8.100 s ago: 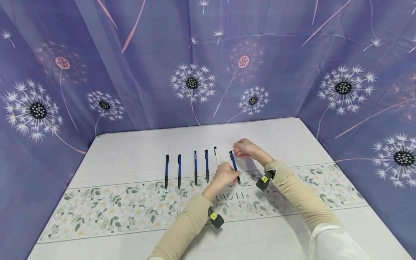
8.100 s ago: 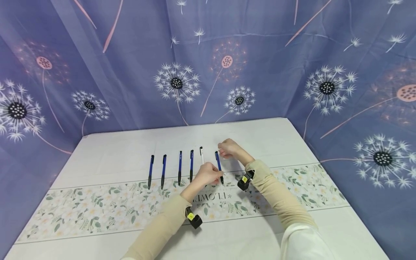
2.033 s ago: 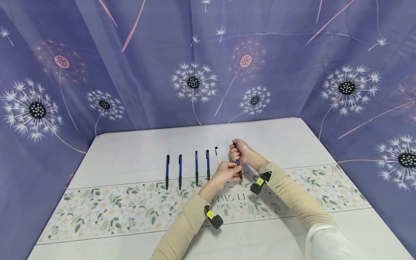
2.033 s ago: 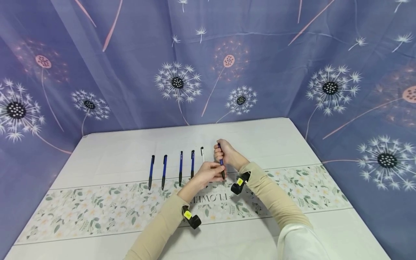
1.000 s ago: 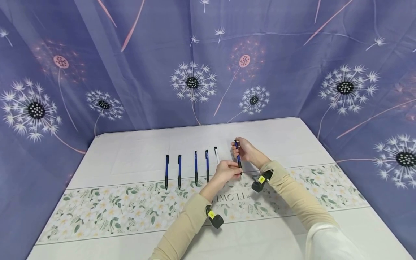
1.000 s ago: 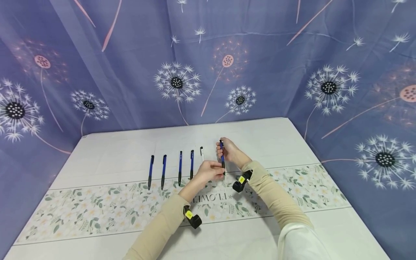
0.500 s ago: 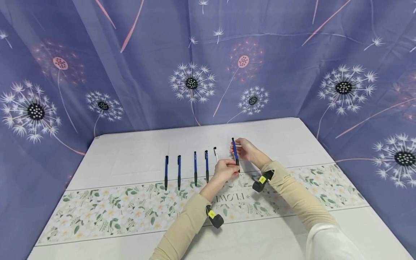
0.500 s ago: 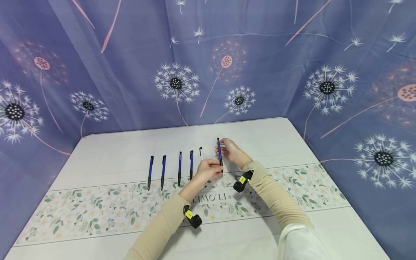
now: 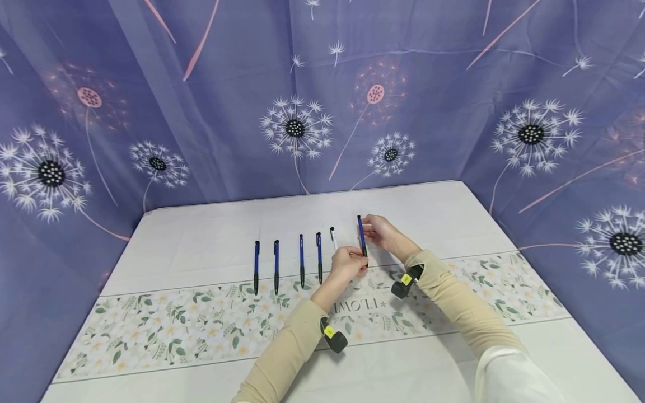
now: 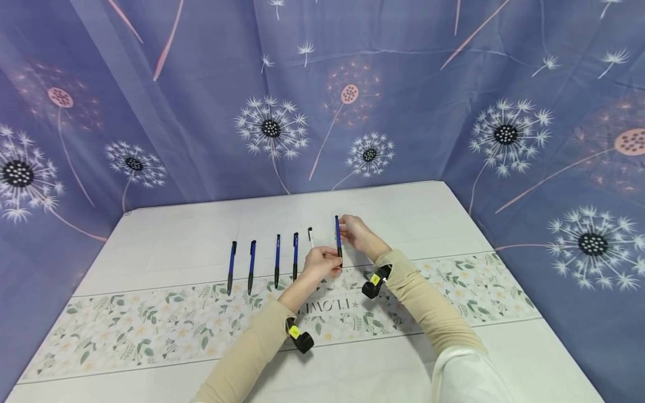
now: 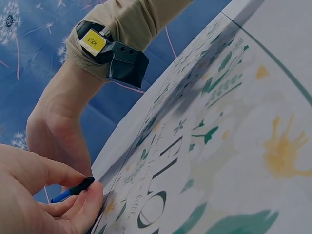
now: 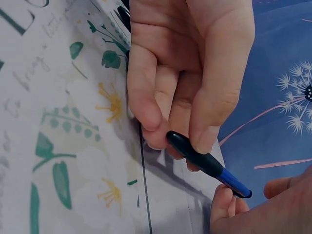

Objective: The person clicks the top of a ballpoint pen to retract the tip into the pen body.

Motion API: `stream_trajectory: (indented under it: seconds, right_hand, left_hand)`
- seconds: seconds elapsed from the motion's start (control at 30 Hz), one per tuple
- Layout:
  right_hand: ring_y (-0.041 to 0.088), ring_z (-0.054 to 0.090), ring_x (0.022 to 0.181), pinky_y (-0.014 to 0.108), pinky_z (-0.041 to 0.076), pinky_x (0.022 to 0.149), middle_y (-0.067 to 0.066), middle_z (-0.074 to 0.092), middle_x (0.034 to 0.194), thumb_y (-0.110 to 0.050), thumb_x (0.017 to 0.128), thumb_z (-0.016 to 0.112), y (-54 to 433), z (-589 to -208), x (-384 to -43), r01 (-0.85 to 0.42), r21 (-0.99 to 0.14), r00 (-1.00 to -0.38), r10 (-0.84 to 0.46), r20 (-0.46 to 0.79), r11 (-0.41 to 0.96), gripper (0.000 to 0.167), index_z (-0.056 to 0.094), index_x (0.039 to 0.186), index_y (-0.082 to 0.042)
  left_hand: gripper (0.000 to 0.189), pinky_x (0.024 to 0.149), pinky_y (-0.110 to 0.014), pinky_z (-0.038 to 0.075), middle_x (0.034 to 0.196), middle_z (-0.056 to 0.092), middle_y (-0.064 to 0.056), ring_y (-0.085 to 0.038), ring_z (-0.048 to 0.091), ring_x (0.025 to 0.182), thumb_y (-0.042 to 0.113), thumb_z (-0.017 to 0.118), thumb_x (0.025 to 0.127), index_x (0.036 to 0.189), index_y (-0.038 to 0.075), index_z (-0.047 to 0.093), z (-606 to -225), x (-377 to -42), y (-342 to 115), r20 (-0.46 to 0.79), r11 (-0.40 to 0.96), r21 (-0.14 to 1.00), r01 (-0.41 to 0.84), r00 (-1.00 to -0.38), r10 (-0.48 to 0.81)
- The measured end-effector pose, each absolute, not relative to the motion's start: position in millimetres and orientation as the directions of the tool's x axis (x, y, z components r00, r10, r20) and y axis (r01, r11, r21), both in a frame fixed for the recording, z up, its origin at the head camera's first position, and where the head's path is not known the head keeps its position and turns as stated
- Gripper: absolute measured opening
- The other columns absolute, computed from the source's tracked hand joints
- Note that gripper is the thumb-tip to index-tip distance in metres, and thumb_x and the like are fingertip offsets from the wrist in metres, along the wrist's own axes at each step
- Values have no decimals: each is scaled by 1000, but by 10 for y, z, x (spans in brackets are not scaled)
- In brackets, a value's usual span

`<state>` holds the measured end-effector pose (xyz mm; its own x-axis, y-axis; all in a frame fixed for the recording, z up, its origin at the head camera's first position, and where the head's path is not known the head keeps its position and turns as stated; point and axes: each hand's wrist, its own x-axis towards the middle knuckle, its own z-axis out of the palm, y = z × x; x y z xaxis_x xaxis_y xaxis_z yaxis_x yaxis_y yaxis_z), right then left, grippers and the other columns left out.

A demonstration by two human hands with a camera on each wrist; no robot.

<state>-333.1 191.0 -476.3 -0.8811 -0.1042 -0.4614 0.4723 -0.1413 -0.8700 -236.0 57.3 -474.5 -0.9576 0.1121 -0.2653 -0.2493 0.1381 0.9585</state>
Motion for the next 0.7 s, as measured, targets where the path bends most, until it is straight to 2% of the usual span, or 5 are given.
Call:
stream_trajectory:
  seconds: [0.13,0.2,0.37,0.47,0.7]
  right_hand:
    - [16,61,67,27,57,66,8,65,79,-13,90,50,2167,-5420,-3828,455,-874,-888,-157,-431,-172,20,62,100,0]
    - [14,61,67,28,58,68,6,64,79,-14,90,50,2231,-5607,-3974,450,-881,-891,-143,-431,-145,22,62,103,0]
    - [15,57,69,25,55,71,6,60,82,-17,92,54,2162,-5543,-3888,427,-900,-902,-118,-416,-87,31,58,115,3]
    - [18,62,72,26,56,70,9,62,83,-18,92,54,2170,-5577,-3912,421,-904,-903,-126,-410,-78,30,58,114,2]
    - [16,68,71,24,58,65,3,67,77,-18,89,51,2234,-5793,-4091,458,-886,-888,-85,-452,-72,19,58,103,-7]
  left_hand:
    - [21,60,-21,58,88,72,-15,-10,65,60,-4,66,83,103,-3,66,-4737,-2355,584,-257,185,954,-237,-963,88]
    - [21,59,-20,58,88,72,-15,-11,64,60,-4,66,82,103,-3,66,-4732,-2353,588,-256,204,950,-236,-963,79]
    - [22,56,-19,56,86,72,-14,-10,64,59,-3,68,82,103,-3,65,-4722,-2350,584,-255,266,936,-230,-965,63]
    - [22,55,-19,56,85,72,-13,-10,66,59,-1,69,82,104,-3,64,-4720,-2350,580,-248,311,925,-218,-967,59]
    - [24,60,-20,57,79,73,-11,-12,68,59,3,70,83,106,-4,65,-4715,-2352,564,-206,446,881,-156,-976,66]
